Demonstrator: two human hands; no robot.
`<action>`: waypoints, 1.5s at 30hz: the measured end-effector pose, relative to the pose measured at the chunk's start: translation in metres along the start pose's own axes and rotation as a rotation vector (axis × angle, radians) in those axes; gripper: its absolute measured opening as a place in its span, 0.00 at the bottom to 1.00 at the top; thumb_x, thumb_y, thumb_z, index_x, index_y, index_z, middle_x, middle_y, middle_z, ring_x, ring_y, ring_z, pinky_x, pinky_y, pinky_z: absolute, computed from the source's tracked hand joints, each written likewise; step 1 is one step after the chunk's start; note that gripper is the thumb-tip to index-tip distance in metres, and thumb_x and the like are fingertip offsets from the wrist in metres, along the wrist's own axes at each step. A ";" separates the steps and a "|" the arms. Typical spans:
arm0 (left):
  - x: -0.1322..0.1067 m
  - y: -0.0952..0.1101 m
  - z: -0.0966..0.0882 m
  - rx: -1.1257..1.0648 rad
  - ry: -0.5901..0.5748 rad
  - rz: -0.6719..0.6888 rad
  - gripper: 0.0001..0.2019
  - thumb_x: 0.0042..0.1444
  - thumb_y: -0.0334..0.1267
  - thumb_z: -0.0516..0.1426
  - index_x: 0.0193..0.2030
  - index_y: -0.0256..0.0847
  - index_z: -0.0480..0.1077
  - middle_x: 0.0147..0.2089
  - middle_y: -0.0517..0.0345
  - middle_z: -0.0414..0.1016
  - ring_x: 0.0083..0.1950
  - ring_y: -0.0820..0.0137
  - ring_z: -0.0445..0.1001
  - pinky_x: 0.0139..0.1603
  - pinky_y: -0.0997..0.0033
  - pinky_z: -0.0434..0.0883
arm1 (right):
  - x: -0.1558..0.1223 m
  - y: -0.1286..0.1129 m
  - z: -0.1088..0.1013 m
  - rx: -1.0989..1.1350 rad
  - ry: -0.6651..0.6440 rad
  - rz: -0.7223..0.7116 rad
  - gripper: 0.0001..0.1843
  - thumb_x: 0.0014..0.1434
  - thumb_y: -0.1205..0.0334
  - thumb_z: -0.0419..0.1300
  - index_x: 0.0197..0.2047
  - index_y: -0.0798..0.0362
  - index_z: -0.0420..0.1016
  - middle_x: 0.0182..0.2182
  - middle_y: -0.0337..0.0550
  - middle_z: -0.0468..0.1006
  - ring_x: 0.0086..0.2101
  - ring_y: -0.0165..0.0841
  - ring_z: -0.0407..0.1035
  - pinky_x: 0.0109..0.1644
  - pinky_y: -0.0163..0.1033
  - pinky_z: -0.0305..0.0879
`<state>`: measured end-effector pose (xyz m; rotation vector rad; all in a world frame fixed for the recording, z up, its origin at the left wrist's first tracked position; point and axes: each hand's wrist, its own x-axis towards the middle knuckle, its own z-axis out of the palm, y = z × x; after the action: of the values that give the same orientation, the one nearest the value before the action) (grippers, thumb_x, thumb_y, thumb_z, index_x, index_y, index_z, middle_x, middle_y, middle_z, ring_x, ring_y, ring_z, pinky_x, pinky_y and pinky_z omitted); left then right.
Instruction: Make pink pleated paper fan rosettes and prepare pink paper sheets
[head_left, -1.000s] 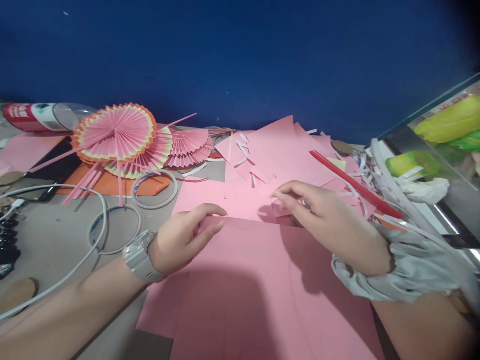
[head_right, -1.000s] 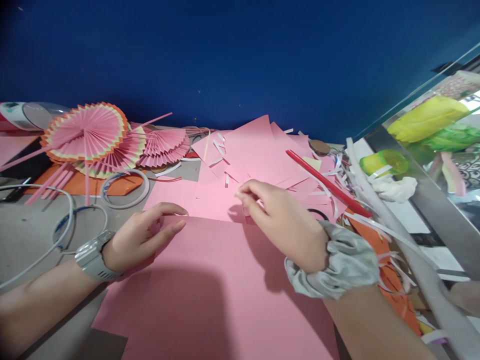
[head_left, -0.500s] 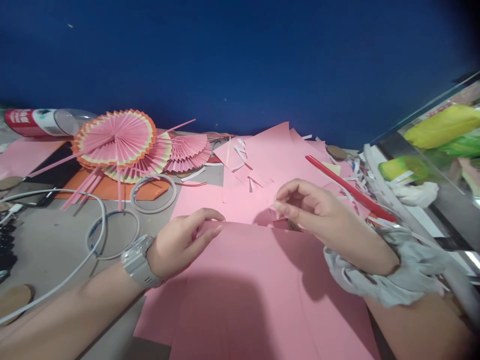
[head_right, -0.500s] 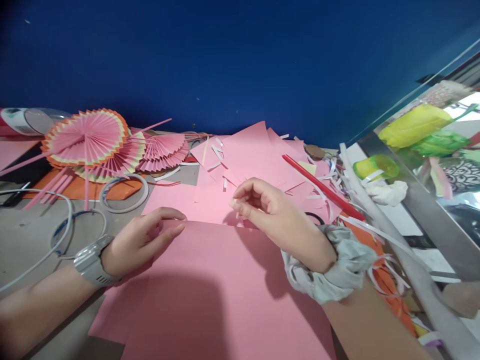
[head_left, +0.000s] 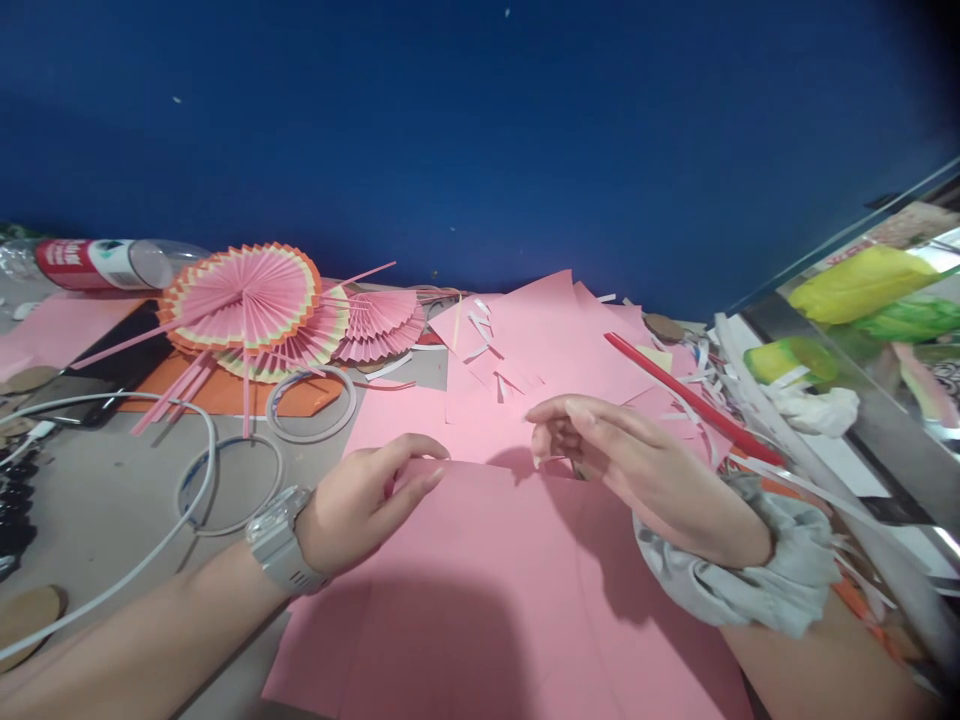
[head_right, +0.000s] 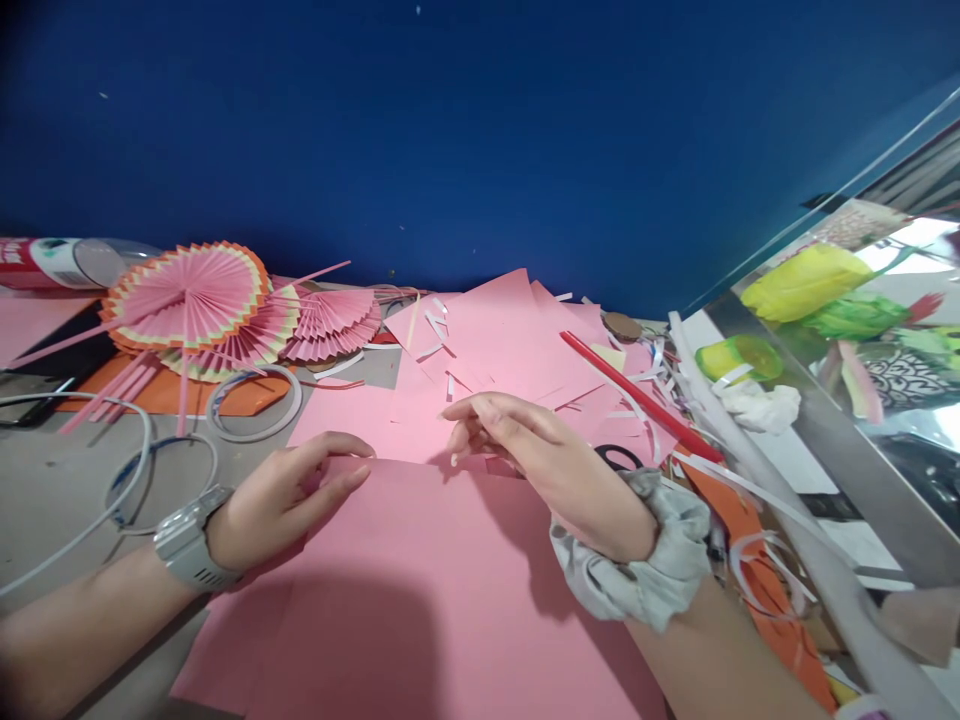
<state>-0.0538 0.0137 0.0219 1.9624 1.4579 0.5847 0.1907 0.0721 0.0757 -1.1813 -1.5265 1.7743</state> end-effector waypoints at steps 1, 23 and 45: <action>0.000 0.000 0.000 -0.001 0.005 0.001 0.12 0.61 0.43 0.47 0.47 0.42 0.64 0.32 0.60 0.75 0.32 0.72 0.72 0.39 0.71 0.67 | 0.000 0.000 0.000 0.021 -0.018 0.003 0.14 0.64 0.54 0.47 0.43 0.51 0.69 0.32 0.41 0.71 0.35 0.30 0.68 0.41 0.38 0.66; -0.001 0.001 0.001 0.006 0.030 0.009 0.12 0.61 0.43 0.47 0.46 0.42 0.64 0.19 0.70 0.59 0.19 0.77 0.60 0.24 0.78 0.58 | -0.003 -0.003 0.016 -0.101 -0.035 -0.063 0.19 0.65 0.54 0.44 0.25 0.51 0.59 0.21 0.35 0.57 0.23 0.29 0.51 0.30 0.38 0.51; -0.017 0.051 -0.001 0.049 0.275 0.312 0.08 0.58 0.26 0.53 0.41 0.43 0.68 0.38 0.60 0.75 0.40 0.72 0.69 0.46 0.72 0.64 | -0.015 0.026 0.079 0.342 -0.170 0.079 0.19 0.62 0.44 0.45 0.29 0.51 0.54 0.24 0.34 0.56 0.26 0.28 0.53 0.34 0.36 0.54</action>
<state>-0.0252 -0.0129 0.0586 2.2360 1.3382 0.9985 0.1340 0.0131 0.0537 -0.9522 -1.2105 2.1311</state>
